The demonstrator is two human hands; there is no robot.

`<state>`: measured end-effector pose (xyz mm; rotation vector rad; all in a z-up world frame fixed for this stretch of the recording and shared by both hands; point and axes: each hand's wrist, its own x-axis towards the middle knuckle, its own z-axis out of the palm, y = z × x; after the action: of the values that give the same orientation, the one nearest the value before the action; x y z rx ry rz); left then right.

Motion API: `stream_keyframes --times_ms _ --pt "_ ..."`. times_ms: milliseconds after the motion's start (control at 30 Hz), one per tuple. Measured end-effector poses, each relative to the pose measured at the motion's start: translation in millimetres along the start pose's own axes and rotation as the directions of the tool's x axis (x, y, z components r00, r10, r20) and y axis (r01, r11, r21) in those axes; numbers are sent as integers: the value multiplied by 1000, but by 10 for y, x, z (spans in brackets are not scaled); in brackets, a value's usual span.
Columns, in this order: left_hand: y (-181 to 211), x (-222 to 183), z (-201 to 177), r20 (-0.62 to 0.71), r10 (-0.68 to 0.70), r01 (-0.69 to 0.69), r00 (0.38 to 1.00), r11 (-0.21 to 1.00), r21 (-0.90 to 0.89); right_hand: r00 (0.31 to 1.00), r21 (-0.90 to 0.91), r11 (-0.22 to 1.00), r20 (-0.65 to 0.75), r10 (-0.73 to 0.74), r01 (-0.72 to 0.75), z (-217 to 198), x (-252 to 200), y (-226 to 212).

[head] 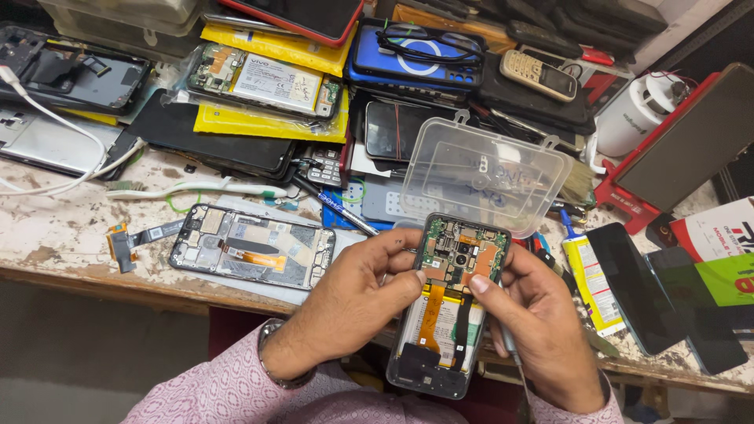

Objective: The person disassembles a mobile phone by removing the internal protective cover and then using a screwdriver to unscrew several fasteners from the circuit board.

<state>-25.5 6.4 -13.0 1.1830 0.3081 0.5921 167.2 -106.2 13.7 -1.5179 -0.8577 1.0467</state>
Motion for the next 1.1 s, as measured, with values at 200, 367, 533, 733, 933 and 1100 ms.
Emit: stream_keyframes --times_ms 200,367,533,733,933,1100 --pt "-3 -12 12 5 -10 11 1000 998 -65 1000 -8 1000 -3 26 -26 -73 14 62" --pt "-84 12 -13 -15 34 -34 999 999 -31 995 166 984 53 -81 71 -199 24 171" --pt "-84 12 -40 -52 -58 54 997 997 -59 999 65 997 -38 -26 28 -211 34 -6" --pt "-60 23 21 -65 -63 56 996 993 -101 1000 -39 999 -29 6 -7 -89 -38 -65" --pt "-18 -7 84 -74 -44 38 996 996 -78 1000 -31 1000 21 -1 2 7 -71 -101" --pt "68 -61 120 -120 -20 22 993 1000 16 999 26 999 24 46 -46 -3 -107 -96"
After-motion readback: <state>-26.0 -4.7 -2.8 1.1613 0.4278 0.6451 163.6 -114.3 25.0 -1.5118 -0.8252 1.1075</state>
